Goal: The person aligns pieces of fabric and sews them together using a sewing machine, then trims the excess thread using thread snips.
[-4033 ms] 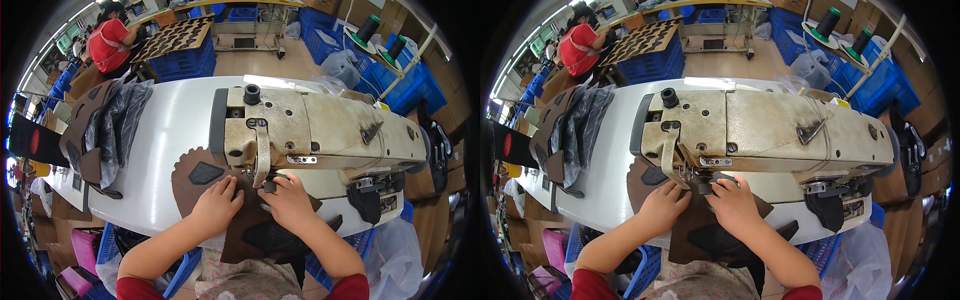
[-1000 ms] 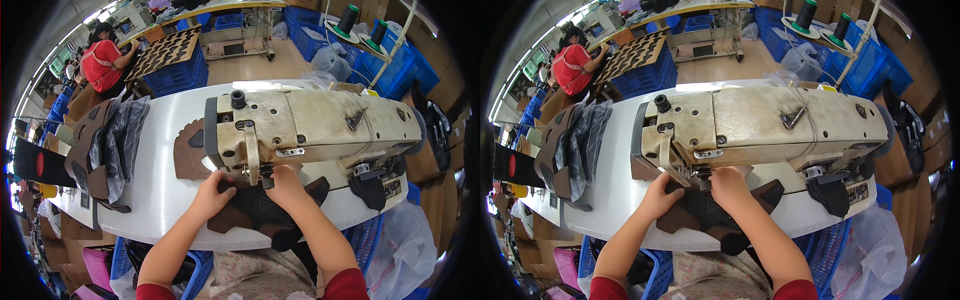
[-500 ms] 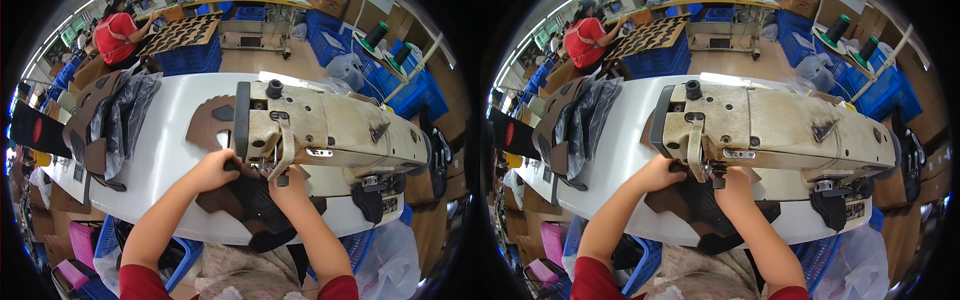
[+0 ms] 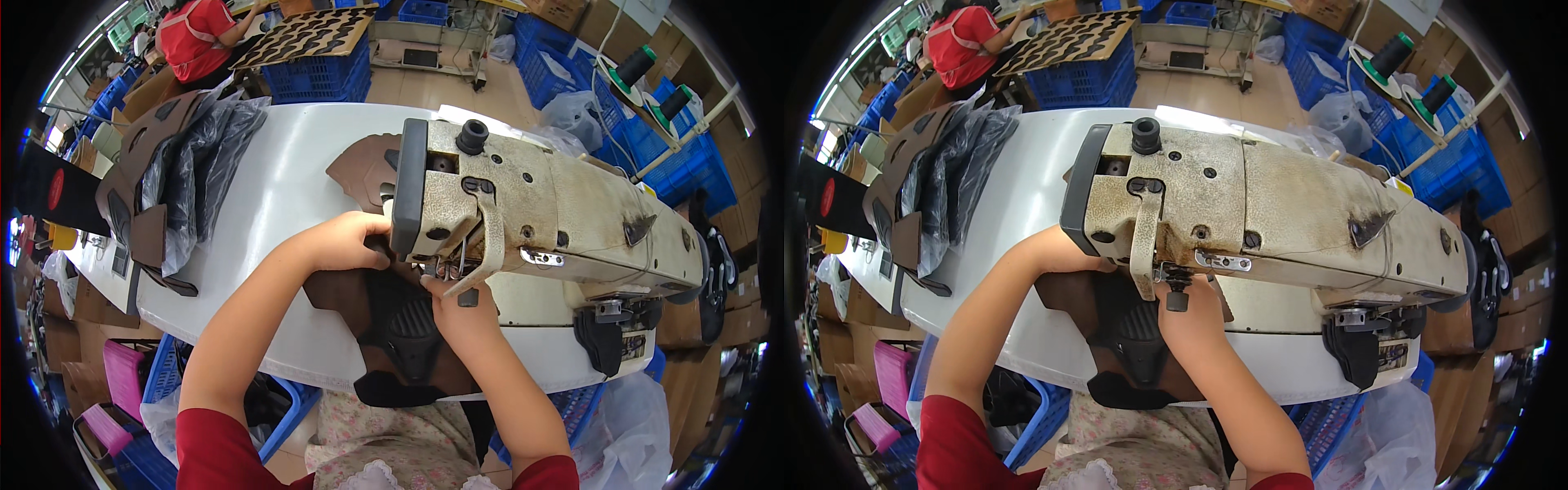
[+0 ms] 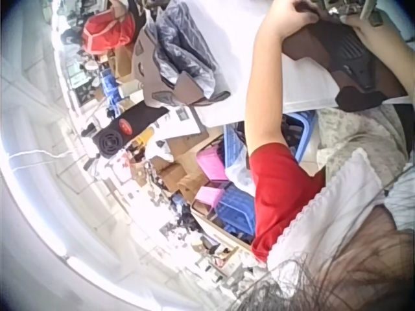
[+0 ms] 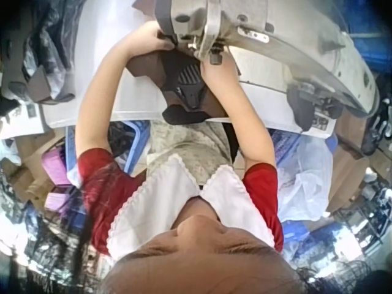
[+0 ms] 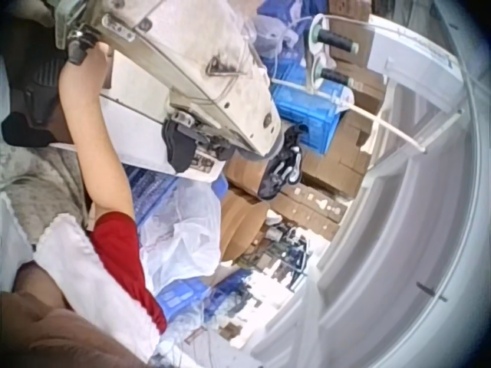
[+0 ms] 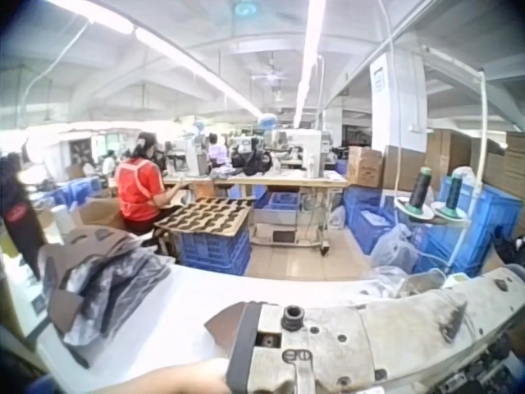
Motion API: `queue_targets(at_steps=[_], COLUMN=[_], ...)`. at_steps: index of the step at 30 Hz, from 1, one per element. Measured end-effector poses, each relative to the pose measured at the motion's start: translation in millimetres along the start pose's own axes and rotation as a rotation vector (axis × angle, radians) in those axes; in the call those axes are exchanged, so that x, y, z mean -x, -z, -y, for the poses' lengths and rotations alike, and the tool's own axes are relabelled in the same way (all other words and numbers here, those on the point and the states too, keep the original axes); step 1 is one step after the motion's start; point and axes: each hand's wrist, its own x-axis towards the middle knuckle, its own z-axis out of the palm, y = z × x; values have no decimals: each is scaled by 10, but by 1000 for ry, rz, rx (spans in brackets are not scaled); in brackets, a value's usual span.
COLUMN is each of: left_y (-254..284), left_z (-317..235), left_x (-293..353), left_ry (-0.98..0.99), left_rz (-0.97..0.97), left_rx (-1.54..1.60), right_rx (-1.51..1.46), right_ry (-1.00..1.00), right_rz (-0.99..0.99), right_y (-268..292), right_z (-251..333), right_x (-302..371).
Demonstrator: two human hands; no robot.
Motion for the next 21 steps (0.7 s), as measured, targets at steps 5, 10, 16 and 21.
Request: queue_targets(at_steps=[5, 10, 16, 21], left_y=[-17, 117, 153, -56], left_z=[133, 230, 245, 251], left_x=[-16, -4, 221, 181], left_ry=[-128, -115, -201, 134], left_rz=[-19, -136, -608, -367], left_rx=[-124, -312, -1044, -179], right_rx=[67, -170, -107, -72], right_ry=[-39, -213, -184, -75], right_rz=[122, 41, -27, -7], right_y=[36, 5, -96, -50], right_z=[13, 31, -17, -92], right_x=[-5, 16, 65, 15])
